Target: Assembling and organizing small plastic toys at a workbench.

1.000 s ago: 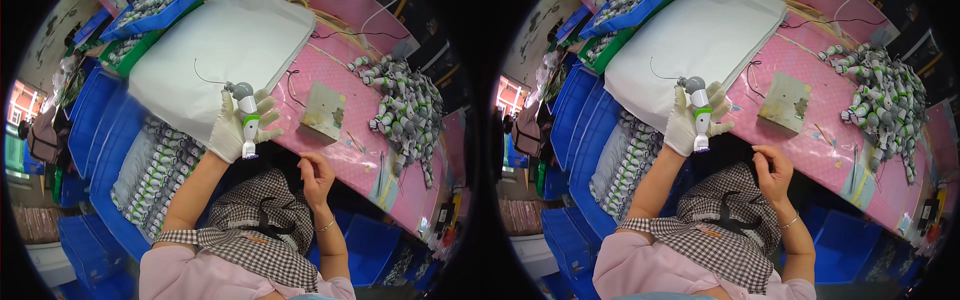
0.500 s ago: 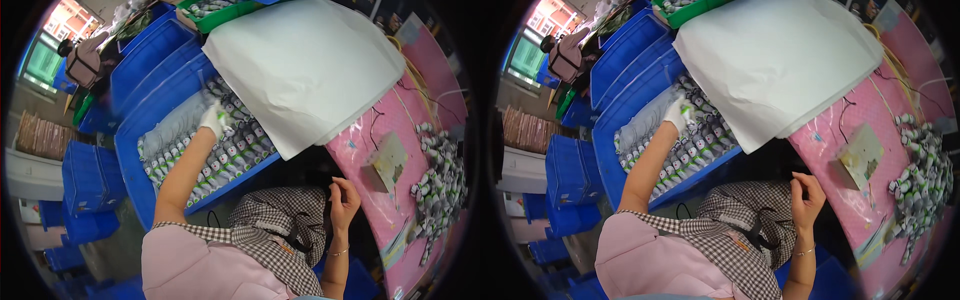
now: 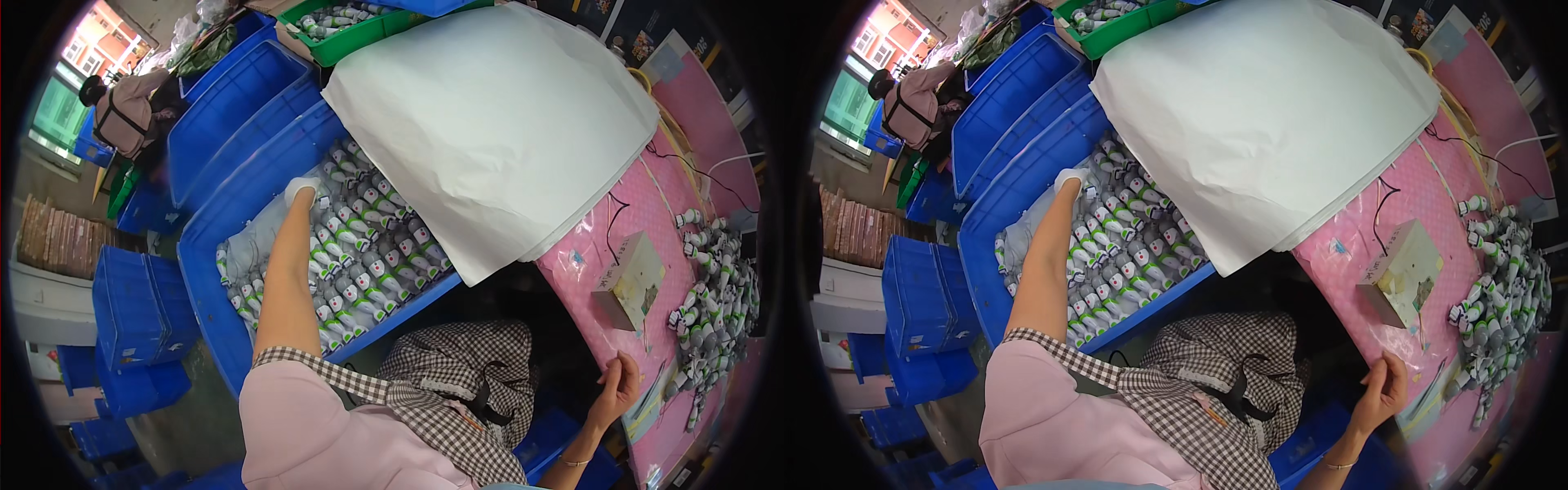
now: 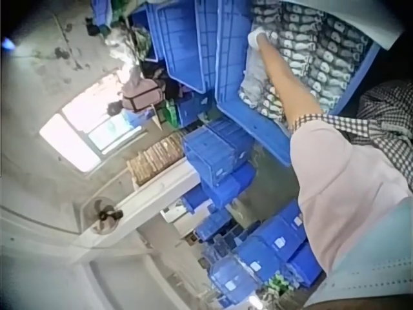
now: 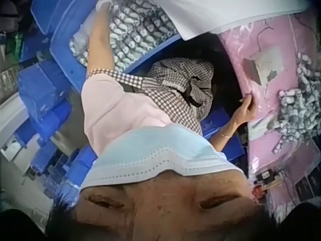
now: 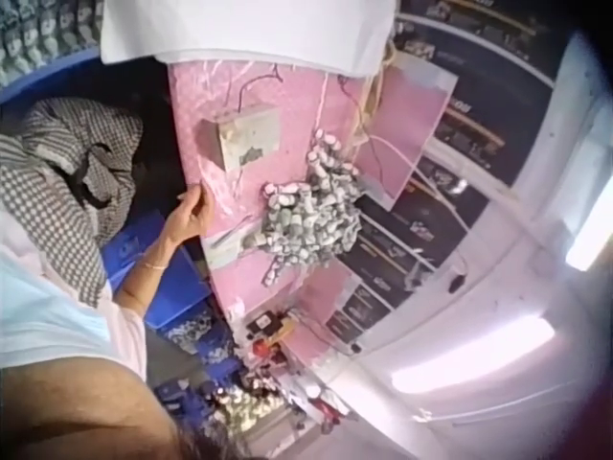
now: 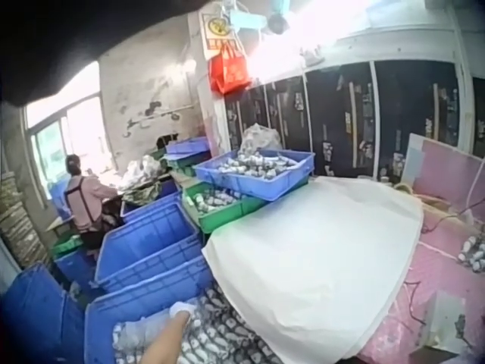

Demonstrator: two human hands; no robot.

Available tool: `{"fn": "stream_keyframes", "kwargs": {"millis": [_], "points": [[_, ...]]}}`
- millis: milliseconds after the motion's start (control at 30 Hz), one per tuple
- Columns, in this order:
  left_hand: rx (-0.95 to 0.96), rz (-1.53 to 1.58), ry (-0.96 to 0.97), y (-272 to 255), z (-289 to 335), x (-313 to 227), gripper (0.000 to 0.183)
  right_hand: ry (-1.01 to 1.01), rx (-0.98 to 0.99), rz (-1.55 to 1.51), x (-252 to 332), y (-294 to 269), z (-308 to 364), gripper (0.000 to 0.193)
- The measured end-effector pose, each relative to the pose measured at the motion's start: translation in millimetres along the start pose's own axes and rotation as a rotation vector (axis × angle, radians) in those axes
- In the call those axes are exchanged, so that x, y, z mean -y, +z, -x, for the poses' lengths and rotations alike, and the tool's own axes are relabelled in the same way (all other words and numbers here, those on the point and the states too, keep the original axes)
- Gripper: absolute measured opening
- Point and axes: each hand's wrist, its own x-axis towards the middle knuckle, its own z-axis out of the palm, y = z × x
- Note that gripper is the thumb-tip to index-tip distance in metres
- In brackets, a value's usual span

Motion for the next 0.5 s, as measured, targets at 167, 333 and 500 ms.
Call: {"fn": "stream_keyframes", "kwargs": {"millis": [167, 333, 500], "points": [[-0.114, 0.057, -0.051, 2, 9, -20, 0.056, 0.079, -0.121, -0.071, -19, -29, 6, 0.017], [-0.191, 0.202, -0.045, -14, -46, 29, 0.063, 0.14, -0.081, -0.138, -27, -22, 8, 0.017], [-0.233, 0.351, -0.086, 34, 22, -35, 0.062, 0.163, -0.163, -0.034, -31, -37, 19, 0.017]]}}
